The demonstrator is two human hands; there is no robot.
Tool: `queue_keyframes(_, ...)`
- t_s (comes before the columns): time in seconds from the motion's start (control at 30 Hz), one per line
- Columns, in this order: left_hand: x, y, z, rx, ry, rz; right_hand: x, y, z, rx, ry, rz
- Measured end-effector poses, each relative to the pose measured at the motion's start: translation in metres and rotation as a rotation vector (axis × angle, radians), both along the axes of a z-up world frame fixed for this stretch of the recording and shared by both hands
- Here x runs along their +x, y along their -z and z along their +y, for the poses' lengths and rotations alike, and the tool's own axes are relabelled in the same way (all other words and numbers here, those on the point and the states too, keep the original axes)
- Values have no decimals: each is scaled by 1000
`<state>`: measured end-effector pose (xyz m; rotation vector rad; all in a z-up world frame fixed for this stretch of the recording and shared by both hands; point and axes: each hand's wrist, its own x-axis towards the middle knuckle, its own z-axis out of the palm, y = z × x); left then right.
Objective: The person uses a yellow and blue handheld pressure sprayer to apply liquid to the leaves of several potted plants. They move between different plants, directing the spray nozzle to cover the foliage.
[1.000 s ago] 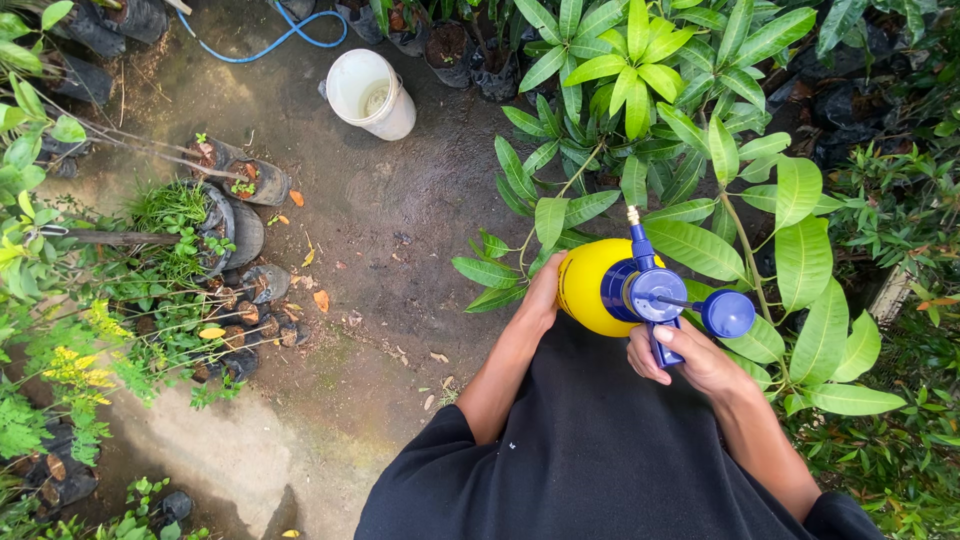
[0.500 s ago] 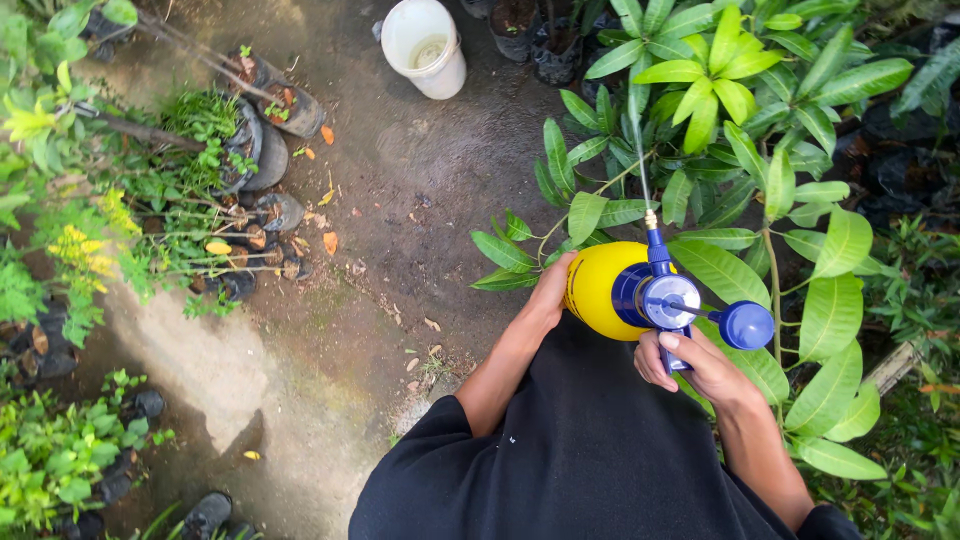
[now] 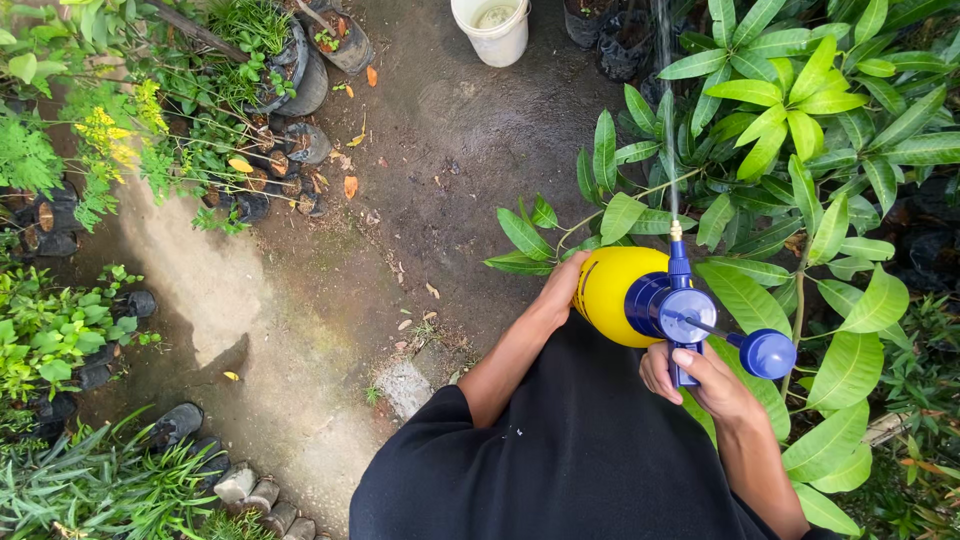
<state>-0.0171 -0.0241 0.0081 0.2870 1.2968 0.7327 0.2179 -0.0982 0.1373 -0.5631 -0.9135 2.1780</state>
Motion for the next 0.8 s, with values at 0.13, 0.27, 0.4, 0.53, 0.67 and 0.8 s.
queue_keyframes(0.13,4,-8,2,-16,6,-17,2,-2,-1,14,31,15)
queue_keyframes(0.27,10,-14,7,-41,43,-5,5,-4,-6,-18,73,-9)
queue_keyframes(0.4,16,-16,11,-27,108,3,7,0,-20,-18,143,4)
queue_keyframes(0.53,25,-13,14,29,171,43,8,8,-30,-19,223,88)
queue_keyframes(0.67,31,-6,11,2,231,29,11,12,-42,-36,373,109)
queue_keyframes(0.8,27,2,21,-25,232,2,6,18,-47,-12,505,137)
